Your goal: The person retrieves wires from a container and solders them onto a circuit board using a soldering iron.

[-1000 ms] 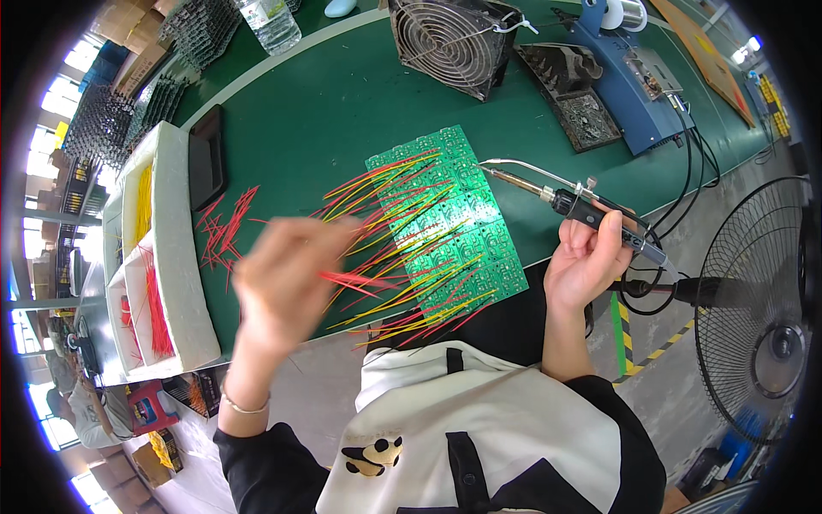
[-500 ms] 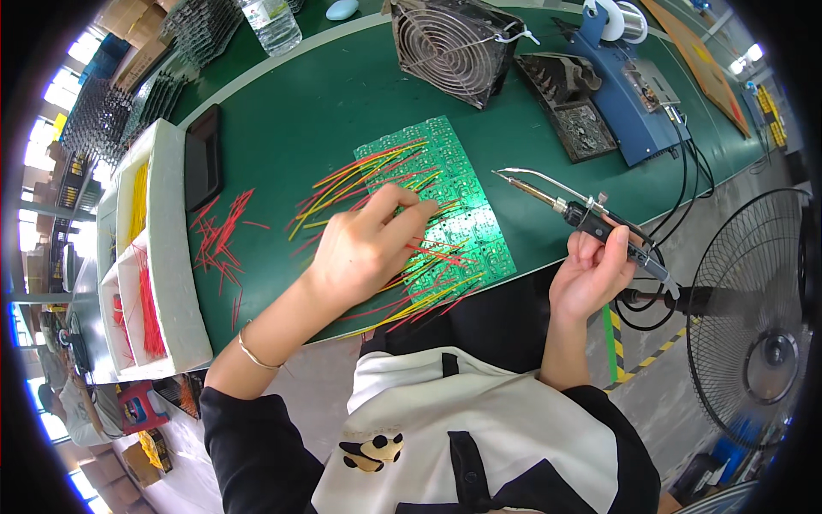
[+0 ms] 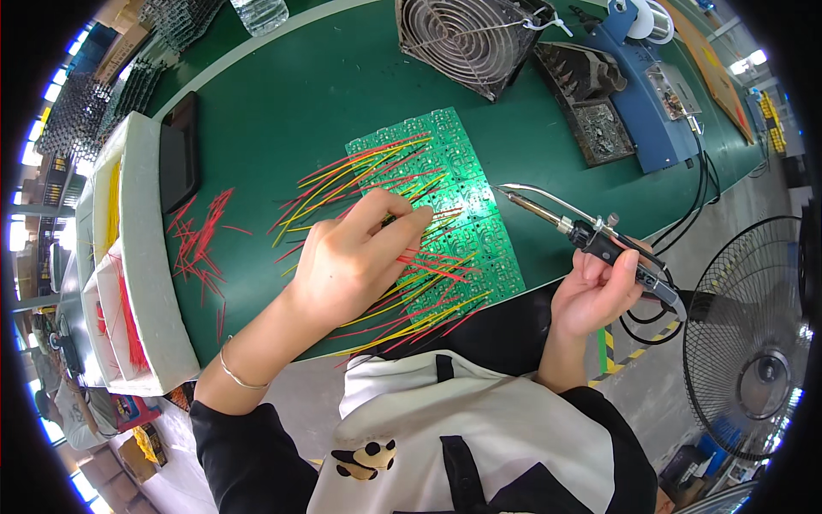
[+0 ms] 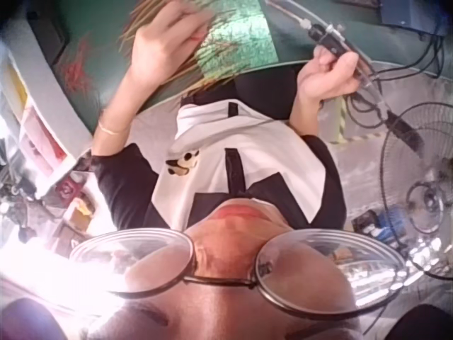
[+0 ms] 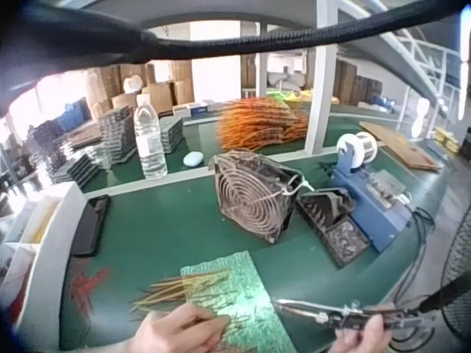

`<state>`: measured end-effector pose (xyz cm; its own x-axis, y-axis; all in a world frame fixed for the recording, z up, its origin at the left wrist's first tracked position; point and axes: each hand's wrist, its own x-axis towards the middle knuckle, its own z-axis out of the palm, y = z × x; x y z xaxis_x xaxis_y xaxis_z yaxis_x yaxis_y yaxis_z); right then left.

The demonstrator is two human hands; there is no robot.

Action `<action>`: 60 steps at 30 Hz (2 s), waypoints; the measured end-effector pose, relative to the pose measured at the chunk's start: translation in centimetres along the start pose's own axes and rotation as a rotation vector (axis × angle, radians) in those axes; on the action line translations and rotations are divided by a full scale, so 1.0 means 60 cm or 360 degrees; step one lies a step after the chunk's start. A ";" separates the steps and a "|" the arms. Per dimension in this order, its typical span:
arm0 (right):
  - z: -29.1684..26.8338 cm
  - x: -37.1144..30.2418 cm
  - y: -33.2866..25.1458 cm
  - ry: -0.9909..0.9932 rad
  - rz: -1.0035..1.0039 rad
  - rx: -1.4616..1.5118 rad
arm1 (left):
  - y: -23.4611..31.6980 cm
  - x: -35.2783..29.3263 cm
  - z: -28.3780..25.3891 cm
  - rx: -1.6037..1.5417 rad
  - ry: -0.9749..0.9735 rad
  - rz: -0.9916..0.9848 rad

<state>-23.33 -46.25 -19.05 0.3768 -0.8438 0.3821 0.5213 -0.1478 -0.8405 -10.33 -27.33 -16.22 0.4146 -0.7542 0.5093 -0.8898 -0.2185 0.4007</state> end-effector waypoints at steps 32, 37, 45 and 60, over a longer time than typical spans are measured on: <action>0.010 -0.016 -0.002 -0.0169 -0.0025 -0.0068 | 0.005 -0.002 -0.002 0.0075 -0.0010 -0.0032; 0.012 -0.016 -0.001 -0.0181 -0.0063 -0.0213 | 0.005 -0.002 -0.002 0.0097 -0.0014 -0.0023; 0.009 -0.015 -0.002 -0.0216 -0.0026 -0.0111 | 0.003 -0.002 -0.001 0.0110 -0.0020 0.0010; 0.009 -0.014 -0.002 -0.0165 -0.0016 -0.0100 | 0.005 -0.002 -0.001 0.0151 -0.0011 0.0054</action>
<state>-23.30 -45.22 -19.04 0.4508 -0.7847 0.4255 0.4778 -0.1906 -0.8576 -10.62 -27.24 -16.11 0.3829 -0.7663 0.5159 -0.9175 -0.2503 0.3092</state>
